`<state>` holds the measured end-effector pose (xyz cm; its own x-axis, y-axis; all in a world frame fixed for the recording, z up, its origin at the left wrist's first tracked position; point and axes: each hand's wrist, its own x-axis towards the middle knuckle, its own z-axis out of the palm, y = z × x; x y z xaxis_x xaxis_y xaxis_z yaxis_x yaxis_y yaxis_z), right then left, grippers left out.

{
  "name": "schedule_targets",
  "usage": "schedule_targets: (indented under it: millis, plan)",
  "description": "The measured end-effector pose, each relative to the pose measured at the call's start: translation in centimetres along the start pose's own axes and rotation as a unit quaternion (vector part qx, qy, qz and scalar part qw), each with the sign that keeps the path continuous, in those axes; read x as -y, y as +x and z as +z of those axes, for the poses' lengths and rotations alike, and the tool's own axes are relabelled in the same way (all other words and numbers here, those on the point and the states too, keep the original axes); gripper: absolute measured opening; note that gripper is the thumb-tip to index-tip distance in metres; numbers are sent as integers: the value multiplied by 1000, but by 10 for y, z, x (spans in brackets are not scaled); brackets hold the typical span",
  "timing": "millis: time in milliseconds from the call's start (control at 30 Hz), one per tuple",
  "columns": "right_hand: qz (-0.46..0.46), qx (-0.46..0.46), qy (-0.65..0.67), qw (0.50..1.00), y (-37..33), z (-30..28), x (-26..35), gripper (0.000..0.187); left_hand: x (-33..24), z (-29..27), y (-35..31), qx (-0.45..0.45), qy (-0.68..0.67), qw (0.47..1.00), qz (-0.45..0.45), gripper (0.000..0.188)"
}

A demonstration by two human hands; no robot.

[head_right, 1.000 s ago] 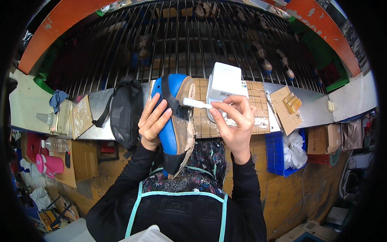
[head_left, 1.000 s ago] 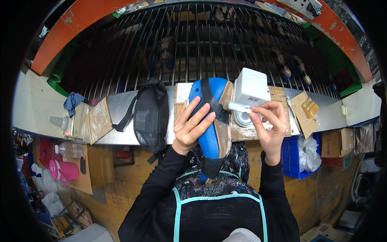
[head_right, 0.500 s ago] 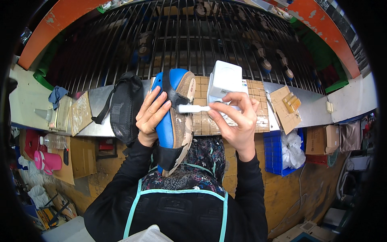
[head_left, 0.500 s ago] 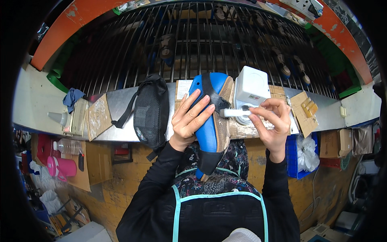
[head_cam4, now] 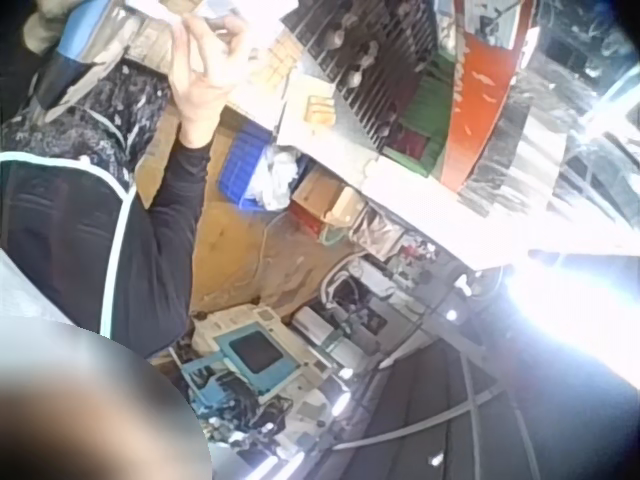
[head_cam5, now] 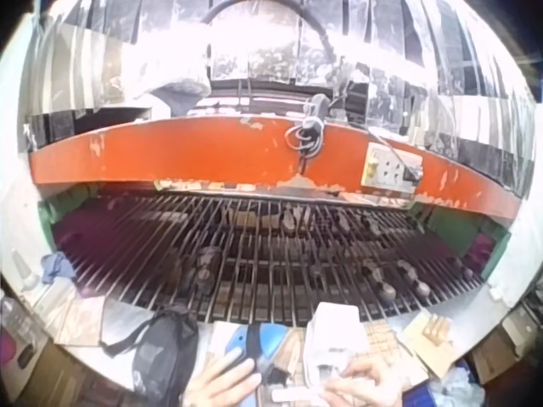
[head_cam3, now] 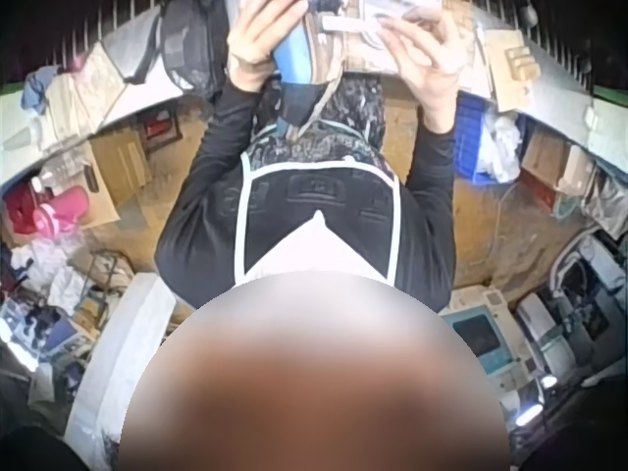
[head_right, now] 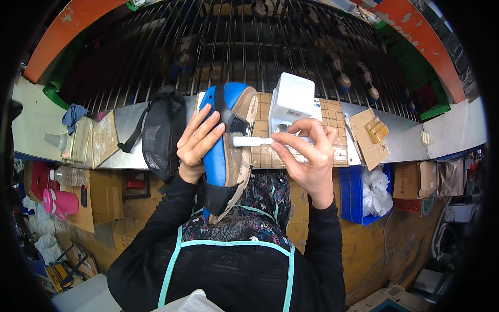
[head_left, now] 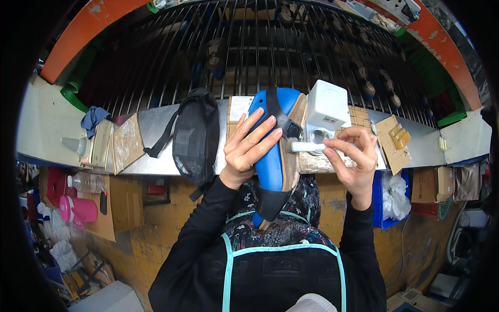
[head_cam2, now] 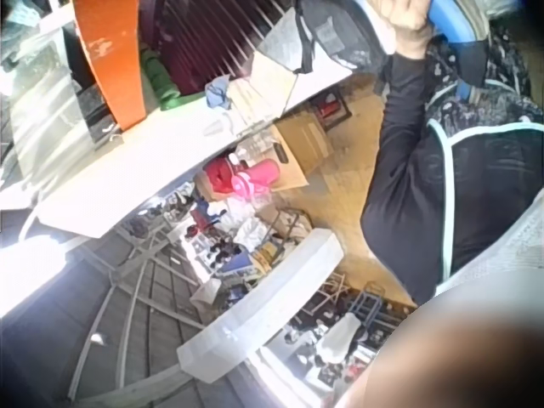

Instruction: The person holds a blue and brown sandal and repeatedly brushes its sole and straps with a small white brush. The person rotates the sandal to access different areas and continues brushing throughout the clip.

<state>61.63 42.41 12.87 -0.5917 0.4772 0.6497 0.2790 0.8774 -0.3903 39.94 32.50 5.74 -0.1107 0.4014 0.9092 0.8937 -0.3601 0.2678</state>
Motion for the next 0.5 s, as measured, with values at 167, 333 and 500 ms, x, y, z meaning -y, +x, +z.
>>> schedule_targets:
  millis: [167, 333, 500]
  plan:
    - [49, 8, 22, 999, -1, -3, 5, 21, -1, 1, -2, -10, -5, 1000, -5, 32]
    - [0, -54, -100, 994, -6, 0, 19, 23, -1, 2, -3, -9, 11, 1000, 4, 32]
    - [-33, -96, -168, 981, -11, 7, 27, 26, -1, 2, -4, -10, 21, 1000, 8, 34]
